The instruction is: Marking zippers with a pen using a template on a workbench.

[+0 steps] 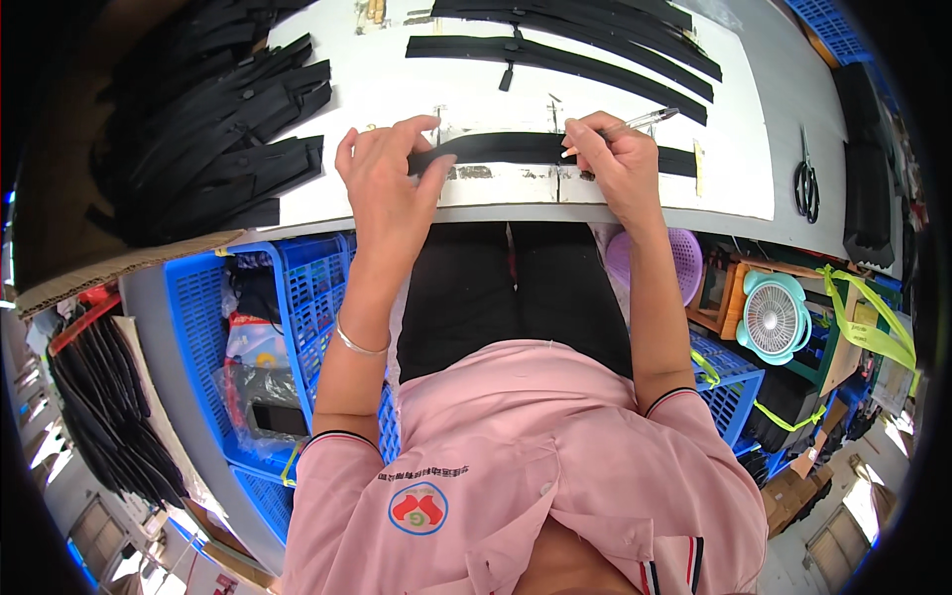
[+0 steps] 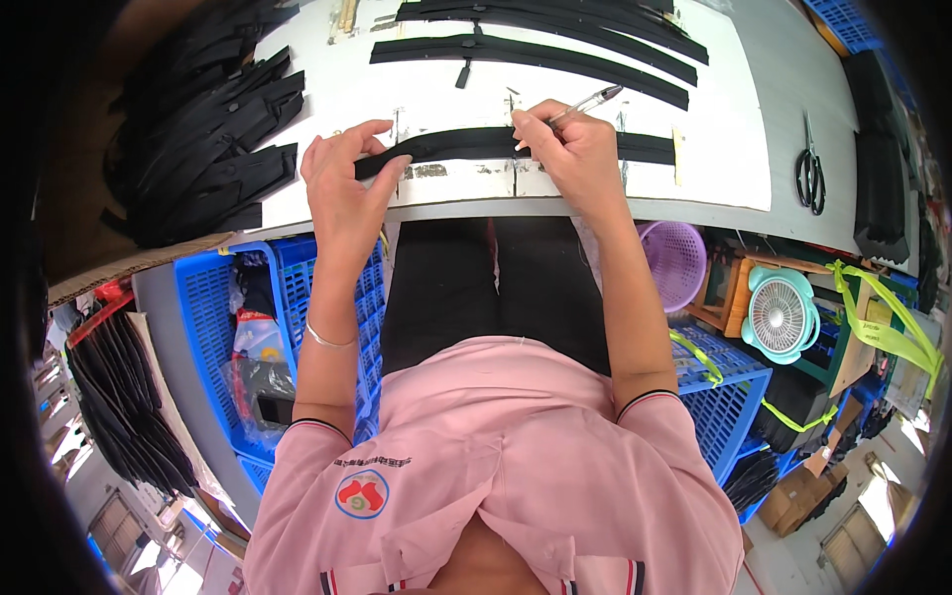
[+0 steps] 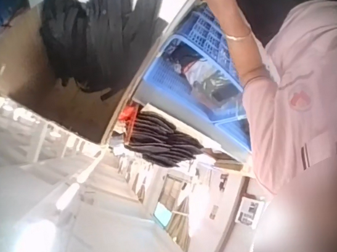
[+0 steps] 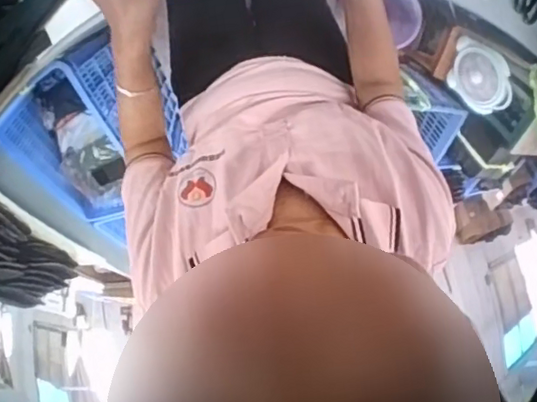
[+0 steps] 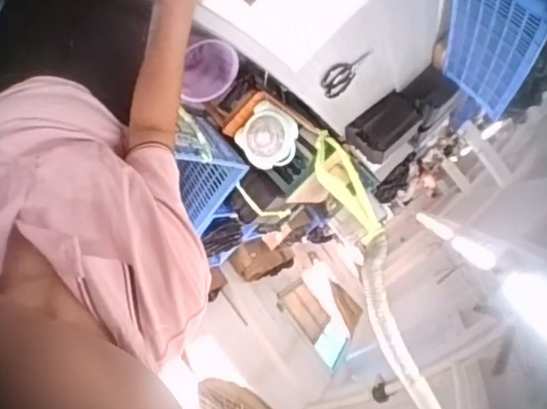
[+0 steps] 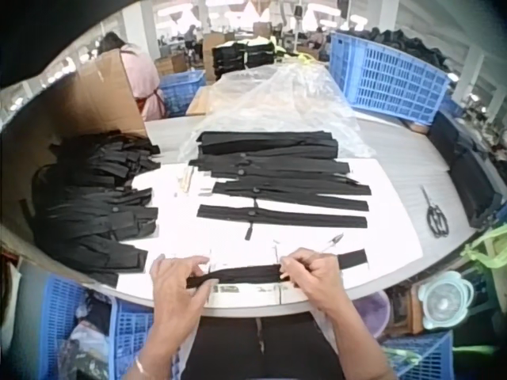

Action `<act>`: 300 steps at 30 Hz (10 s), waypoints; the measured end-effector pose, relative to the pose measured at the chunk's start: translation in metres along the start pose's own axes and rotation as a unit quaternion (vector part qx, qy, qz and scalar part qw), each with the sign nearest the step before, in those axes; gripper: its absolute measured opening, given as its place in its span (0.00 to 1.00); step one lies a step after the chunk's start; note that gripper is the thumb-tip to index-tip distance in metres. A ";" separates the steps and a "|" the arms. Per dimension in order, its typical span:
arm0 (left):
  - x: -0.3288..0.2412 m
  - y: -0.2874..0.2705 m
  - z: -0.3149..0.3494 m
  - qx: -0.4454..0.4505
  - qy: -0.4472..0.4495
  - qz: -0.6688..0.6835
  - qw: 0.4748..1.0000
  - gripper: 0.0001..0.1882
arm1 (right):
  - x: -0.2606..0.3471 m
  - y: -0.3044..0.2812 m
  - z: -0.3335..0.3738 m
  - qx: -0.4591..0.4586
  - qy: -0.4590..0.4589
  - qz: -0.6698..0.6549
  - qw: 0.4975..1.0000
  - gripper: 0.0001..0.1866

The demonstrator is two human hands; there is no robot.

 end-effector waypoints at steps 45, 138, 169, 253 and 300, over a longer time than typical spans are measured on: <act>-0.001 0.006 0.048 -0.043 0.029 -0.068 0.996 0.36 | 0.012 0.117 -0.033 0.085 -0.098 0.133 0.983 0.16; -0.158 0.078 0.008 -0.013 0.267 -0.028 0.963 0.18 | 0.044 -0.114 0.074 -0.145 -0.207 0.355 0.900 0.18; -0.155 0.077 0.008 -0.029 0.249 -0.022 0.968 0.17 | 0.009 -0.110 0.021 -0.034 -0.102 0.165 0.980 0.12; 0.002 -0.009 0.005 0.023 0.009 0.000 1.000 0.26 | 0.000 -0.003 0.006 -0.008 -0.040 0.011 0.999 0.10; 0.001 0.007 0.051 -0.016 0.028 -0.051 0.998 0.35 | 0.021 0.110 -0.030 0.068 -0.076 0.070 0.992 0.11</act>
Point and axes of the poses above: each hand's wrist, its own z-axis away from the middle knuckle, its own y-axis out of the palm, x = y × z, the point moved 7 cm from there along -z, towards the middle knuckle, and after that the axes turned 12 degrees about -z, right-handed, at the moved point
